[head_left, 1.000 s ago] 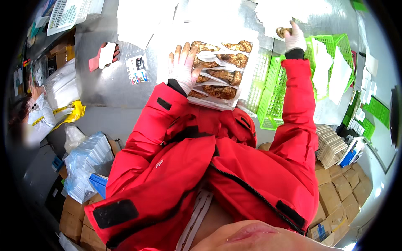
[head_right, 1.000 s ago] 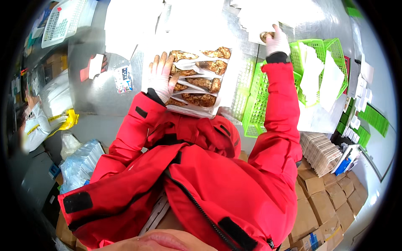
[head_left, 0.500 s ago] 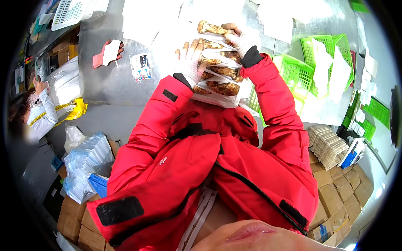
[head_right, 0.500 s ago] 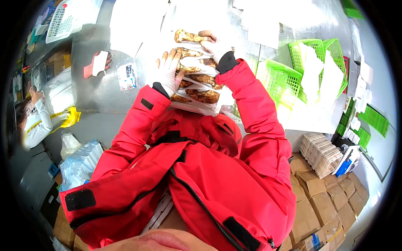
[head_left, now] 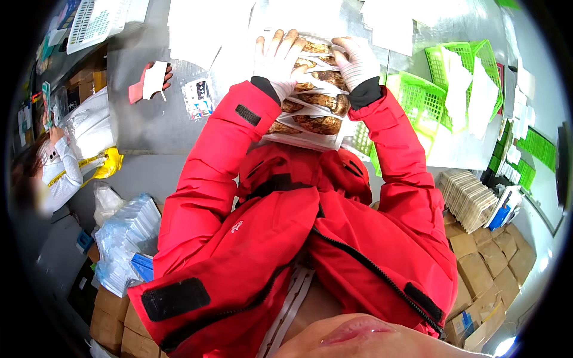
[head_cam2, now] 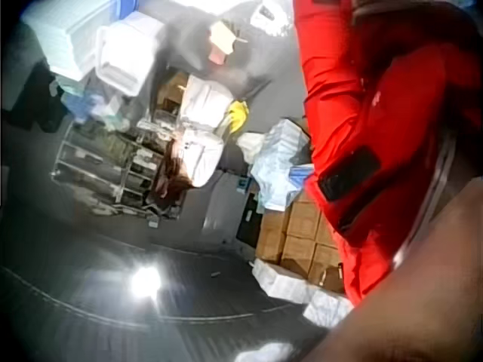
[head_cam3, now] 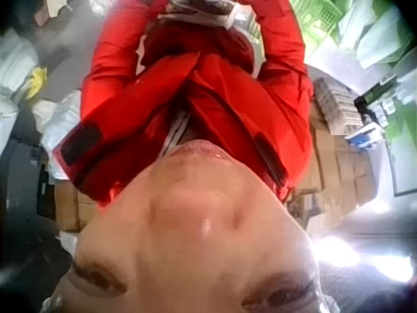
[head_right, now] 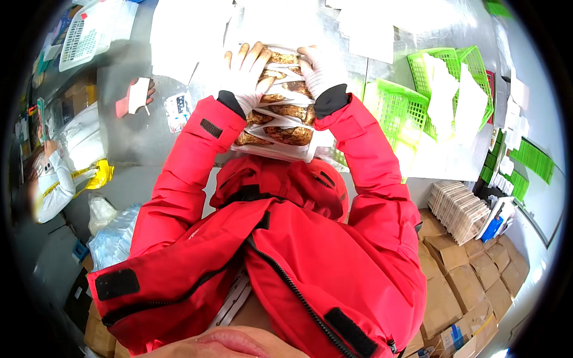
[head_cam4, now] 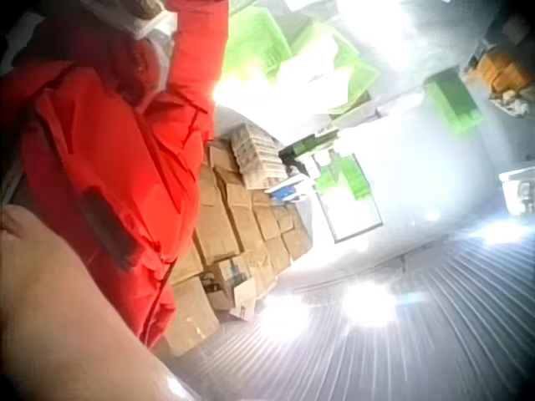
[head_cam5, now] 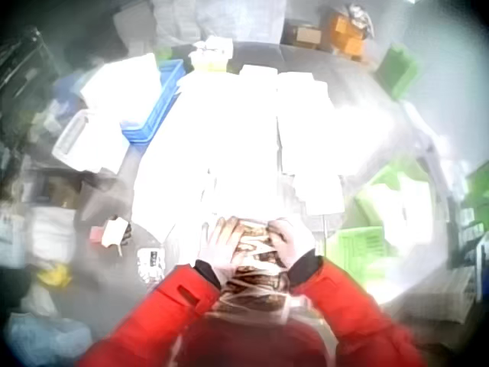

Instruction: The person picks up mushrooms from a green crate and carefully arranges them into a partitioned white box before placing a paper sheet over them.

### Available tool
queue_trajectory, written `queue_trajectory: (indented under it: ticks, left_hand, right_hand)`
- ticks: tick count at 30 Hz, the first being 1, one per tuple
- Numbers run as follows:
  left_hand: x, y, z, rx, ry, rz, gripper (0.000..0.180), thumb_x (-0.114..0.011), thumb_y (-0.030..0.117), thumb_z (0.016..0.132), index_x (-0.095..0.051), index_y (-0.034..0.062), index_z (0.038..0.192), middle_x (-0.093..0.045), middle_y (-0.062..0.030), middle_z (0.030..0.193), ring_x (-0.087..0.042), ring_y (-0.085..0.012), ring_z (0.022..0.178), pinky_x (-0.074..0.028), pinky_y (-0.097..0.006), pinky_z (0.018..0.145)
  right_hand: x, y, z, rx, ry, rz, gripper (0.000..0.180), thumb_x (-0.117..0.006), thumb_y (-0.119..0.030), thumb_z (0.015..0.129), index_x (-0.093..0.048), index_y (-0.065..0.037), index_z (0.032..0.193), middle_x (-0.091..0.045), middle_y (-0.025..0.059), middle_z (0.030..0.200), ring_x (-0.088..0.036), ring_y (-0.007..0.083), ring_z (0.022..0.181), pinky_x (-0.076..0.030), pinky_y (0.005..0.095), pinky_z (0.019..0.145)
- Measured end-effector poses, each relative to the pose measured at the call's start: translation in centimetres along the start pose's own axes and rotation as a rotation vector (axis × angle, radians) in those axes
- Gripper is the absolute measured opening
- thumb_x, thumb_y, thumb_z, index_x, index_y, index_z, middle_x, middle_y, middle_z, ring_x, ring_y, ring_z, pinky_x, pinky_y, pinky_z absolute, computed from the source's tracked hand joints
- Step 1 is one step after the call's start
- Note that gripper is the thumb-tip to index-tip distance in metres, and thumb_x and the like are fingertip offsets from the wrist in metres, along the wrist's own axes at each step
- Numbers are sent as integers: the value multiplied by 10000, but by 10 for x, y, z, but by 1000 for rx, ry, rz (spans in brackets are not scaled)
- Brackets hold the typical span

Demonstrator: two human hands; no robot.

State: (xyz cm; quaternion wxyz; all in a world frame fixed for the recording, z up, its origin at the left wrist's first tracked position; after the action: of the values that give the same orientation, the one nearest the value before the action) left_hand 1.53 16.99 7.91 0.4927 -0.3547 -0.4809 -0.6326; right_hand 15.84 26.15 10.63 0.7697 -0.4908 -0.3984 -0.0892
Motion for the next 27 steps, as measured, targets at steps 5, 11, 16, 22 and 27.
queue_trajectory:
  ticks: [5, 11, 16, 22, 27]
  left_hand:
    - [-16, 7, 14, -96, -52, 85, 479, -539, 387, 788, -514, 129, 1191, -436, -93, 1297, -372, -284, 1207, -248, -567, 958]
    - [-23, -7, 4, -35, -53, 98, 461, -539, 382, 789, -536, 123, 1170, -456, -97, 1286, -365, -284, 1227, -231, -564, 985]
    - [-19, -17, 3, -26, -86, 112, 498, -519, 366, 807, -470, 135, 1246, -437, -80, 1306, -366, -287, 1228, -228, -541, 997]
    - [-11, -17, 6, 14, -44, 24, 512, -505, 367, 824, -424, 155, 1283, -391, -101, 1347, -326, -298, 1261, -225, -524, 1012]
    - [-34, -27, 13, 38, -133, 91, 531, -471, 391, 864, -361, 191, 1344, -286, -114, 1419, -265, -329, 1298, -208, -526, 1028]
  right_hand:
    - [-5, 26, -9, 121, -43, -225, 169, -611, -80, 764, -636, -73, 931, -609, 101, 843, -592, 257, 785, -477, 320, 695]
    - [-38, 21, -17, 42, -186, 11, 225, -559, -111, 803, -618, -101, 1020, -604, 115, 945, -577, 304, 841, -457, 355, 767]
    - [-57, 37, -25, 88, -258, 18, 313, -545, -131, 799, -592, -113, 1109, -605, 141, 976, -576, 312, 880, -457, 356, 817]
    - [17, 39, -10, 70, 253, -53, 268, -601, -126, 797, -612, -93, 1062, -576, 134, 1103, -561, 269, 982, -446, 321, 838]
    - [12, 94, -15, -206, 100, 60, 290, -677, -265, 751, -663, -43, 937, -512, 186, 1210, -499, 302, 1098, -399, 354, 909]
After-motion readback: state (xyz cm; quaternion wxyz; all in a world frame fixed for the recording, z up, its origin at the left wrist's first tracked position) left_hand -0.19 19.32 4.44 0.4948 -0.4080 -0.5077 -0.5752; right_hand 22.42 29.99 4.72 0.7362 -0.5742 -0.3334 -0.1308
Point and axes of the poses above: each hand's wrist, its own z-axis towards the middle knuckle, its own x-axis out of the back of the hand, y = z × x, the point moved 5 cm from there along z, towards the middle knuckle
